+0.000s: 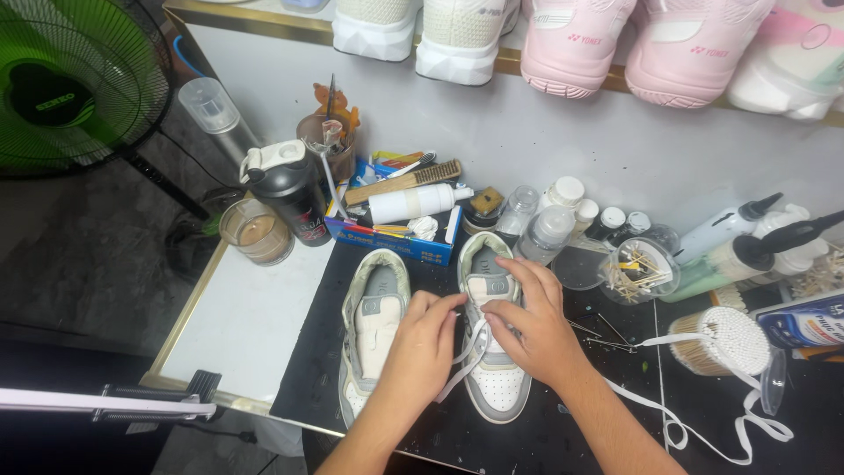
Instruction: The person laces a pair of white and grey sneakers on a workbench. They thread white shoelaces through the eyelets of the right shoe, then the left shoe, and tie the laces into a knot.
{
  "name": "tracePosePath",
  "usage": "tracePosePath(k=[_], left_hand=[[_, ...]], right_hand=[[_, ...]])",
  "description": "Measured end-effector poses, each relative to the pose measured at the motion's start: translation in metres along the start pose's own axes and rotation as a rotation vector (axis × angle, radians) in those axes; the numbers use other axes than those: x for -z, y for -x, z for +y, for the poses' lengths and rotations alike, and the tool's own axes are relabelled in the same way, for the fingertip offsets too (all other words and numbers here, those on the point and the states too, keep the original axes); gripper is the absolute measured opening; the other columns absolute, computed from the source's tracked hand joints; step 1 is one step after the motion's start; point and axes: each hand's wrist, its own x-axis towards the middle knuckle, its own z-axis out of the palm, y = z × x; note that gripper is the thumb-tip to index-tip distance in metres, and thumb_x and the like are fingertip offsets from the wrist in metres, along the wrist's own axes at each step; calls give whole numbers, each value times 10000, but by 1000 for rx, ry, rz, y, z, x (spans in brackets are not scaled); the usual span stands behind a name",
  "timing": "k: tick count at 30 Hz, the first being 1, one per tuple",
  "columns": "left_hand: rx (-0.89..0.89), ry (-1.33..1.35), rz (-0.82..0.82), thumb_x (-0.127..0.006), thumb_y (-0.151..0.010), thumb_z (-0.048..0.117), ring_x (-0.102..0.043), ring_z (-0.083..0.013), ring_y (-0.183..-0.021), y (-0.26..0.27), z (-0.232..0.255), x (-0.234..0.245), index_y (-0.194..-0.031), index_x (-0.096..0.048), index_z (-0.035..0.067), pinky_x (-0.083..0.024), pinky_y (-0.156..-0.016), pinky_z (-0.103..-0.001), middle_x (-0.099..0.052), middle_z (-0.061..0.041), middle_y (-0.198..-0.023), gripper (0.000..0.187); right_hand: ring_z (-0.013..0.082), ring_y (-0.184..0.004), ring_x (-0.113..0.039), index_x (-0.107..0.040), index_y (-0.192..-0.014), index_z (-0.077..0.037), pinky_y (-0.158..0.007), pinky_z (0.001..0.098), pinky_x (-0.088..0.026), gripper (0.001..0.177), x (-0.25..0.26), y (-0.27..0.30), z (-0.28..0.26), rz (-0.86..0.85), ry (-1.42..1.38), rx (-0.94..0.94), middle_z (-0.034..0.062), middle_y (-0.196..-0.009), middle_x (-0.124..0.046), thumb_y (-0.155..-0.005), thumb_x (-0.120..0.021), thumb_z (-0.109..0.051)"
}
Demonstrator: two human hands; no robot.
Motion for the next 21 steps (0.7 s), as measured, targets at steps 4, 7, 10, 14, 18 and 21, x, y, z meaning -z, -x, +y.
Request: tracePosePath(k=[4,7,10,14,18,21], left_hand=[[-46,63,185,-672,-925,73,-735,-287,-871,-3,-3,-17,-1124,-684,30,-578,-740,-374,-710,-142,-979,204],[-16,41,229,-704,-902,77,-754,-279,-844,2,-8,-26,-1076,-666,27,-581,-710,-368,-738,-128,-933,185],[7,39,270,-708,-901,82,-752,-267,-816,2,-15,-35,-1022,-640,26,-573,-687,-363,-735,-127,-891,150],[129,99,307,-721,-887,103,-706,-231,-680,0,-19,-43,-983,-597,21,-541,-581,-351,-707,-117,-822,177],[161,117,307,-713,-908,131,-665,-170,-556,3,-22,-50,-969,-553,21,-511,-509,-303,-655,-89,-783,204],[199,97,255,-748,-919,137,-590,-179,-536,4,-28,-53,-924,-585,24,-455,-509,-306,-661,-85,-747,199]], right_hand=[[410,-1404,-377,-707,-844,-66,-1142,498,-306,77,-8,6,-3,3,-62,-75,162,-1485,-493,-808,-745,-123],[398,-1405,-387,-699,-848,-61,-1146,493,-309,79,-10,8,-1,18,-96,-101,155,-1488,-493,-816,-741,-120],[396,-1405,-387,-718,-893,-70,-1152,492,-309,77,-10,9,4,35,-110,-123,151,-1488,-496,-825,-730,-106],[404,-1407,-377,-746,-928,-98,-1153,490,-315,123,-12,7,9,18,-88,-81,150,-1485,-498,-807,-725,-88],[390,-1393,-380,-765,-952,-111,-1148,493,-320,187,-12,5,14,-34,-55,-17,142,-1478,-497,-772,-726,-81],[372,-1386,-391,-758,-947,-102,-1145,482,-325,174,-13,2,16,-44,-22,1,120,-1472,-507,-774,-742,-102]])
